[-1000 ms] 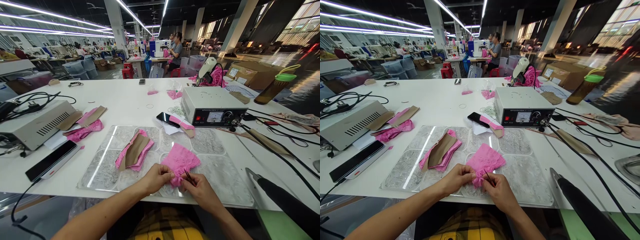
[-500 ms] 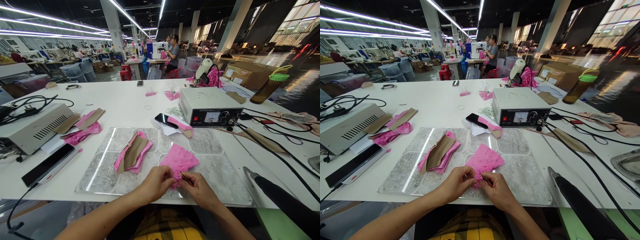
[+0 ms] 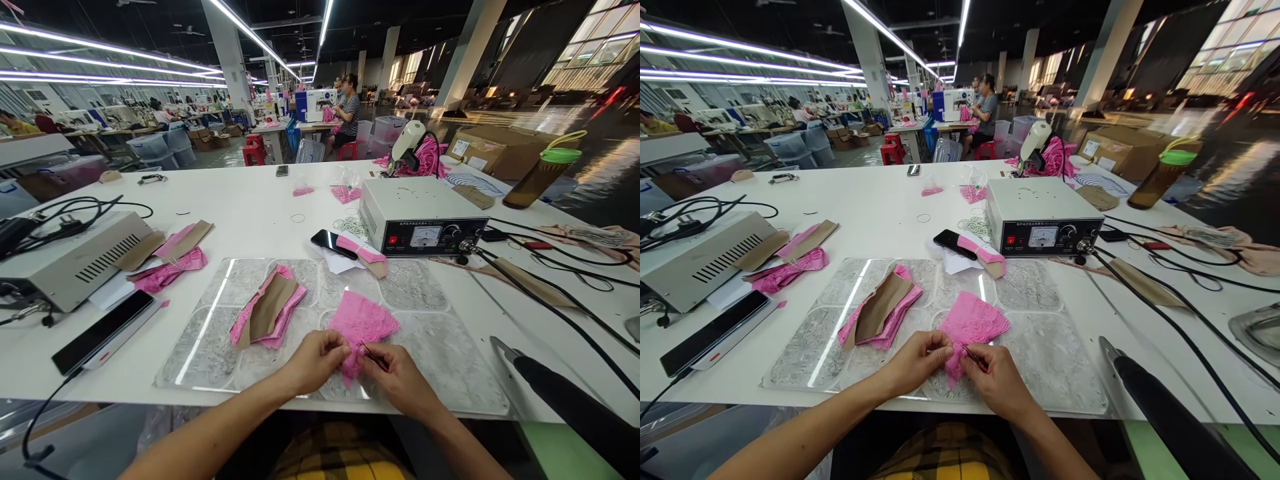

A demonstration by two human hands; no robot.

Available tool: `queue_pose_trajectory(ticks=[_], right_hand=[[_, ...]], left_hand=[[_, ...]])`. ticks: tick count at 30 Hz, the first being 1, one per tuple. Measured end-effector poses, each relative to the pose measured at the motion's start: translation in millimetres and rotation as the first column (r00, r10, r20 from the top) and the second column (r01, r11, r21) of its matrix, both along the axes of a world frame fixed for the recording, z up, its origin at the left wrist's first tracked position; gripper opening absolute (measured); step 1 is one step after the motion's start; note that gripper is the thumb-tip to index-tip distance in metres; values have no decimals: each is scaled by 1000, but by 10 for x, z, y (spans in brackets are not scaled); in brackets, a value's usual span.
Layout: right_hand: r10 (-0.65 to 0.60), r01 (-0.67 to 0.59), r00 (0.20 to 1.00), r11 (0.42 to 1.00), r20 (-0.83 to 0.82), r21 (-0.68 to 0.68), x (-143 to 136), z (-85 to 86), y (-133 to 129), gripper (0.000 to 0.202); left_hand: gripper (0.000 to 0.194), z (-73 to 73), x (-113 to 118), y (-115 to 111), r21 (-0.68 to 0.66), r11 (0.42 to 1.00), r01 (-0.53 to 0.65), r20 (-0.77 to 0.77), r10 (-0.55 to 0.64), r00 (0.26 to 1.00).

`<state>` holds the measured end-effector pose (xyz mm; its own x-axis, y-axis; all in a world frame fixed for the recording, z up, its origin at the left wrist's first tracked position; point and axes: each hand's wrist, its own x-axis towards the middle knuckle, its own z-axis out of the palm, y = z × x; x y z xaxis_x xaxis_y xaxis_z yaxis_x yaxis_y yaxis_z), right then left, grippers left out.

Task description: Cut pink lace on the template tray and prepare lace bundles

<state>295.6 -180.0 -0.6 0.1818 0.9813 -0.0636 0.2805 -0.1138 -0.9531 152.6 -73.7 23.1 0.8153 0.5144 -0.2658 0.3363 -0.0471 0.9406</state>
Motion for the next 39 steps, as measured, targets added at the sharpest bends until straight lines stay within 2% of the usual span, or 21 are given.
queue_pose_trajectory(ticks=[4,6,7,12,15,17,19,23,26,31,36,39], right_hand=[[60,-60,998,998,11,16,20,56,16,37],[73,-73,997,997,27,24,27,76,31,38],[59,-59,998,998,32,28,31,77,40,38],[-79,80,997,996,-18,28,42,-2,89,37],[-131,131,990,991,-54,-8,36,-45,126,36],[-153,152,986,988,-71,-27,28,-45,154,35],[-177,175,979,984,-98,-33,18,-27,179,33],[-203,199,955,979,-216,-38,-10,7,203,28],[-219,218,939,975,-264,-35,-31,-18,203,28],[-262,264,932,964,-251,-25,-48,-71,203,33],[-207,235,914,971,-348,40,11,79,69,38],[-179,187,876,982,-447,-27,31,162,-77,47]], left_hand=[[23,74,-12,-62,266,964,-10,-54,26,998],[14,80,-3,-47,331,943,-25,-54,46,997],[13,72,4,-26,322,946,-30,-47,48,998],[23,-29,35,122,157,988,0,37,-6,999],[27,-81,44,168,79,996,-46,172,32,985],[30,-101,56,170,-37,998,-51,256,59,965],[32,-120,74,158,-180,984,-14,321,72,944],[33,-181,112,140,-404,913,63,378,104,920],[34,-217,128,148,-448,893,49,365,133,921],[39,-212,141,165,-477,879,-11,318,184,930],[38,-220,120,171,-502,865,-13,314,196,929],[33,-235,99,176,-498,867,19,340,175,924]])
